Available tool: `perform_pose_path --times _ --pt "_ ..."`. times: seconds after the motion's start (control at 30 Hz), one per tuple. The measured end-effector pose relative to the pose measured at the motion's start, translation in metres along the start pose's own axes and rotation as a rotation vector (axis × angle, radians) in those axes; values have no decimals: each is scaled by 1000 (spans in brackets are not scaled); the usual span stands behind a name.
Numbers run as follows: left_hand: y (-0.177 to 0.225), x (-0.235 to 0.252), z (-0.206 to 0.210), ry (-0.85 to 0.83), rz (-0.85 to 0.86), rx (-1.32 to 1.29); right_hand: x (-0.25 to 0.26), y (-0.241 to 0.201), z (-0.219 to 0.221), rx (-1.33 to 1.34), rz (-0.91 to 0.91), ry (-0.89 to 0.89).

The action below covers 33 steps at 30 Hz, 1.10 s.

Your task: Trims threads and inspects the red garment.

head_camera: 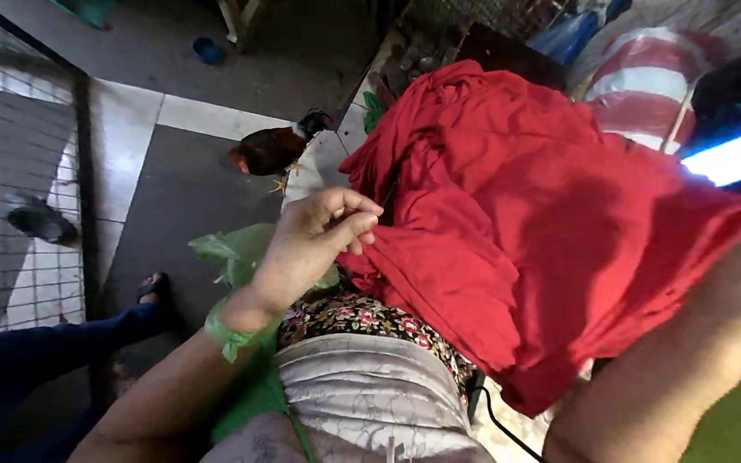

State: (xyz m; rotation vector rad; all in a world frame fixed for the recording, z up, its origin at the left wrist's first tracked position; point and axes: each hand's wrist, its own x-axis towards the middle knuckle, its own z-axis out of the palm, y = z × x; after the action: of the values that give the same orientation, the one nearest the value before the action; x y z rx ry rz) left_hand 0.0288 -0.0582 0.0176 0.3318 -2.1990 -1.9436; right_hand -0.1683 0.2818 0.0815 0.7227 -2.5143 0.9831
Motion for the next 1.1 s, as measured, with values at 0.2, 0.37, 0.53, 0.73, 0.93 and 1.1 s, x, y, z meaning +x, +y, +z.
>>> perform_pose_path --times 0.2,0.37,0.53,0.73,0.93,1.1 --pt "-20 -4 -3 -46 -242 203 -95 -82 117 329 -33 -510" --pt "-35 -5 1 -12 -214 272 -99 -80 142 451 264 -608" --pt "-45 -6 11 7 -144 306 -97 -69 135 606 497 -577" --pt "-58 -3 23 62 -18 441 -121 -82 157 237 -78 -446" --pt "-61 -1 36 71 126 551 -106 -60 86 106 -108 -269" --pt "-55 -6 37 -180 63 469 -126 -21 77 -163 39 -339"
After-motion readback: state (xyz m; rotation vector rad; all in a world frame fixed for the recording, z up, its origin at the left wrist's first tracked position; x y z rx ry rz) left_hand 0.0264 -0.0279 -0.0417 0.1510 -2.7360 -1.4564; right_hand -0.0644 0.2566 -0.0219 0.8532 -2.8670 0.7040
